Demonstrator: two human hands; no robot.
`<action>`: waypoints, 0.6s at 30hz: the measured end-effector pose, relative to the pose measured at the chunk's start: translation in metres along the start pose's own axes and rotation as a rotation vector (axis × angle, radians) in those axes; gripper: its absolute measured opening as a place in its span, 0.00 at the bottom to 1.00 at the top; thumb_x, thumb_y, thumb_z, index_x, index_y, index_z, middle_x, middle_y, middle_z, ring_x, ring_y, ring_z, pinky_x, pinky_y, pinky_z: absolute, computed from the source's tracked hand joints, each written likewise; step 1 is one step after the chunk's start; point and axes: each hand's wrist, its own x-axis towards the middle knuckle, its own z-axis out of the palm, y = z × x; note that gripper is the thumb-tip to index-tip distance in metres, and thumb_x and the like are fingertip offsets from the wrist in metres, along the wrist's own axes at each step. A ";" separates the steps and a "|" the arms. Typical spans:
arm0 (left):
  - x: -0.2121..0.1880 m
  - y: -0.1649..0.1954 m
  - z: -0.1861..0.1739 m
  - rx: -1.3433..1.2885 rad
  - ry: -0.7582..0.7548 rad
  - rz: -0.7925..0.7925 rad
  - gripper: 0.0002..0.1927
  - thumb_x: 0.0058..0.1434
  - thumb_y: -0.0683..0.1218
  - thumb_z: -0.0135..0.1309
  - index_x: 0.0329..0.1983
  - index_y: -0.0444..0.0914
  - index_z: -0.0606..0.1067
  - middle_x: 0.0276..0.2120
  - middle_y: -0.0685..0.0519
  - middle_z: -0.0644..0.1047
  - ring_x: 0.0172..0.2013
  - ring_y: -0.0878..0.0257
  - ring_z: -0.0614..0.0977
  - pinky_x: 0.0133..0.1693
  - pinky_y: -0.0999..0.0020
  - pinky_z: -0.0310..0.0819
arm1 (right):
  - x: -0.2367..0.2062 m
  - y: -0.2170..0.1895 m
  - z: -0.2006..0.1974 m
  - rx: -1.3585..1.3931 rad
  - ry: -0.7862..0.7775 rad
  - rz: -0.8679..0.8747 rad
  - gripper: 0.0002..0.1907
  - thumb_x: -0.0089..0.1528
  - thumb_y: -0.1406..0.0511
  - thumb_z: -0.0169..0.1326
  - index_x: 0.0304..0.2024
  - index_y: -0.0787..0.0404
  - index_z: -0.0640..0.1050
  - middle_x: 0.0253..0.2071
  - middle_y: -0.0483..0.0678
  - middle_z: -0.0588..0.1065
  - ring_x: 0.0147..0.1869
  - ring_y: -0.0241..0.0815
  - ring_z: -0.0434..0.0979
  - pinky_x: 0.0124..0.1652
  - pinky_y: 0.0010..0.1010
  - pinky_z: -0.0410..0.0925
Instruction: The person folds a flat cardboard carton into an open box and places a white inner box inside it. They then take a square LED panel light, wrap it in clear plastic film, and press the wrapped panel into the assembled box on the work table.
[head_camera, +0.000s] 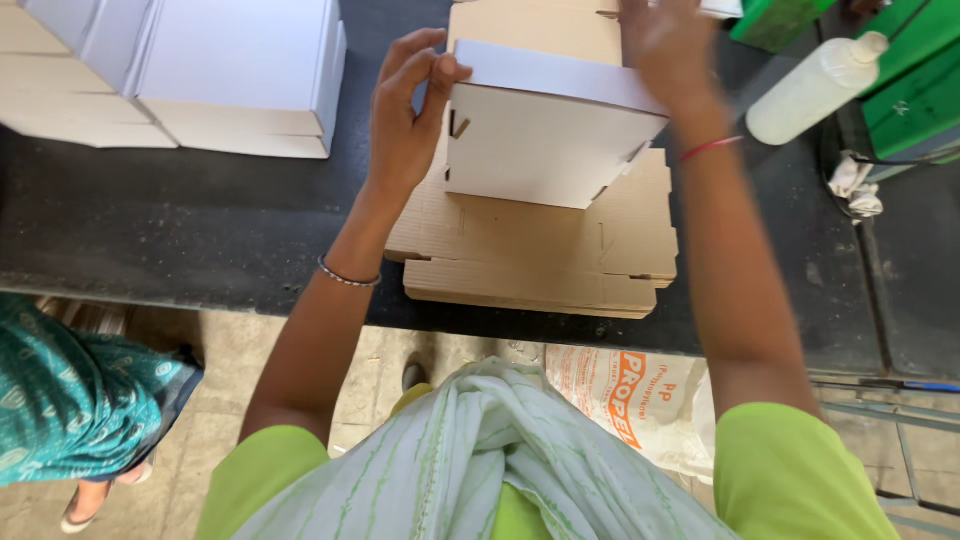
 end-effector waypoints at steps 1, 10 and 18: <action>-0.002 0.001 0.000 -0.042 0.002 -0.025 0.09 0.78 0.43 0.51 0.46 0.33 0.78 0.60 0.49 0.74 0.51 0.62 0.87 0.53 0.65 0.81 | -0.001 -0.011 0.015 0.094 -0.140 -0.021 0.24 0.79 0.53 0.39 0.60 0.62 0.78 0.52 0.61 0.76 0.55 0.66 0.73 0.52 0.53 0.66; -0.057 0.008 0.041 0.179 0.344 -0.083 0.22 0.60 0.44 0.70 0.51 0.38 0.71 0.57 0.49 0.77 0.50 0.59 0.82 0.49 0.68 0.79 | 0.012 -0.055 -0.014 0.084 -0.357 0.498 0.37 0.68 0.33 0.34 0.47 0.45 0.85 0.49 0.55 0.79 0.57 0.62 0.74 0.56 0.49 0.64; -0.062 -0.012 0.045 0.156 0.368 -0.094 0.08 0.68 0.37 0.60 0.48 0.38 0.76 0.47 0.51 0.83 0.42 0.62 0.87 0.45 0.70 0.85 | 0.010 -0.055 -0.014 0.106 -0.337 0.456 0.37 0.71 0.33 0.37 0.46 0.48 0.85 0.41 0.55 0.80 0.51 0.61 0.77 0.51 0.48 0.67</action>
